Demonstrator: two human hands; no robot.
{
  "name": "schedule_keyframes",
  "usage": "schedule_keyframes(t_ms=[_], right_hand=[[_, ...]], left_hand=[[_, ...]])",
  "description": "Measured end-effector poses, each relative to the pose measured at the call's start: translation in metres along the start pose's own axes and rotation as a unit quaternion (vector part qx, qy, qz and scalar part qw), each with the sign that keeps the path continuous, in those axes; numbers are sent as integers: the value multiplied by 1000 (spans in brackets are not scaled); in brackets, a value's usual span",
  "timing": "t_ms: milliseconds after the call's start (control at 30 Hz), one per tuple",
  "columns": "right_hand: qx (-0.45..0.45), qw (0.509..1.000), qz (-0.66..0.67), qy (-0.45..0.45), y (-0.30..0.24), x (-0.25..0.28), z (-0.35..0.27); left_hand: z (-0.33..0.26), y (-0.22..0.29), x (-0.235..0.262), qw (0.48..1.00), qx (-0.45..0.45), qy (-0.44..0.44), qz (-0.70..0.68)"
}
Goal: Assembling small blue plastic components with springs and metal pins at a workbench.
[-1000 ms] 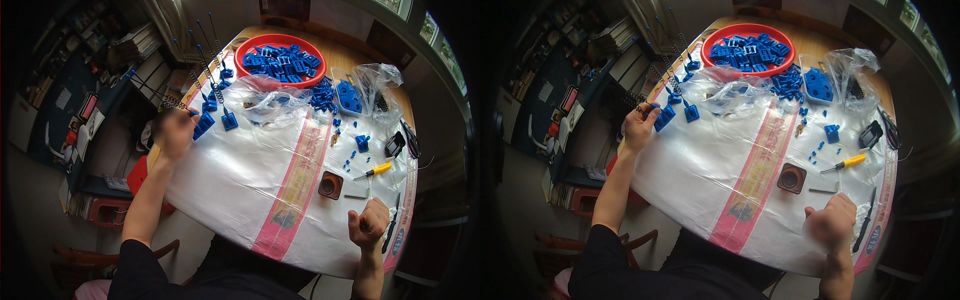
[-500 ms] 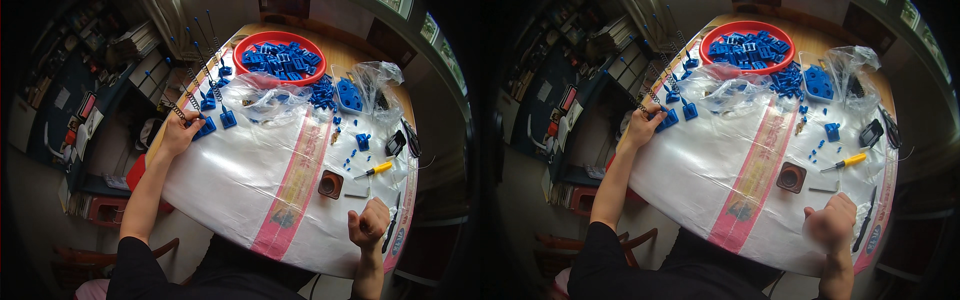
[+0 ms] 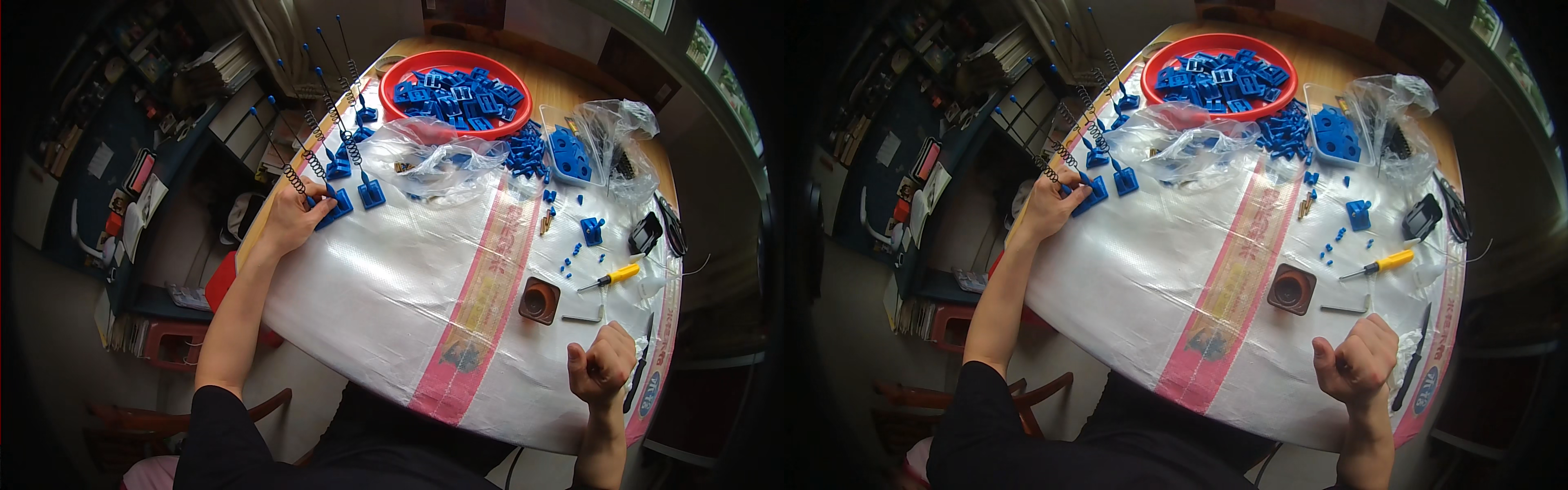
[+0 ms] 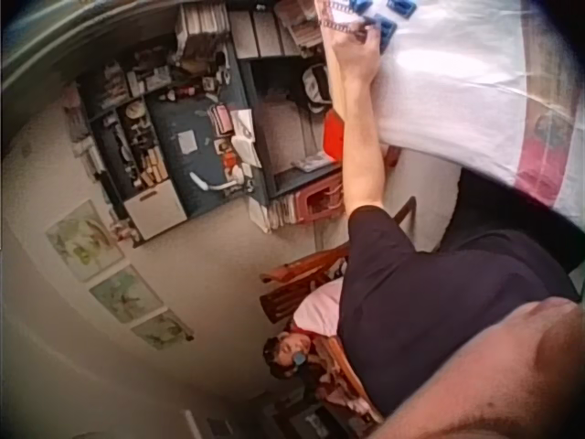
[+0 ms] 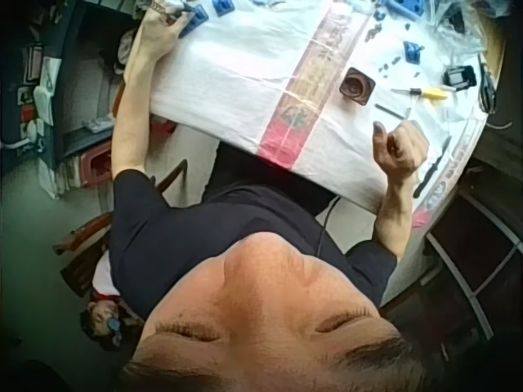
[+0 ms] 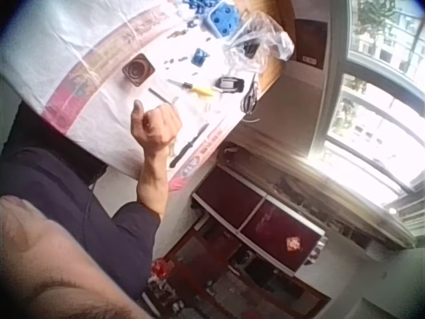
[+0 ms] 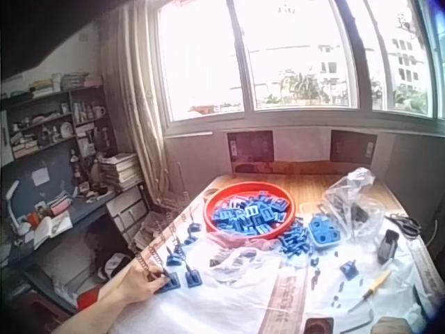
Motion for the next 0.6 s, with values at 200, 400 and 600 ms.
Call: schedule_keyframes(t_ms=[200,400,600], right_hand=[[2,1000,-3,0,0,1,0],[3,1000,-3,-3,1,0,-1],[8,1000,-4,16,0,5,0]], left_hand=[[-20,16,26,997,-8,81,3],[-38,94,28,985,-131,106,28],[-2,94,-27,999,34,3,22]])
Point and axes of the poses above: each hand's wrist, its own z-axis towards the middle knuckle, its own x-axis out of the back of the hand, y = z × x, the point moved 5 cm from there along z, towards the middle knuckle, and after that the axes turned 9 degrees about -x, right-handed, at the moved point
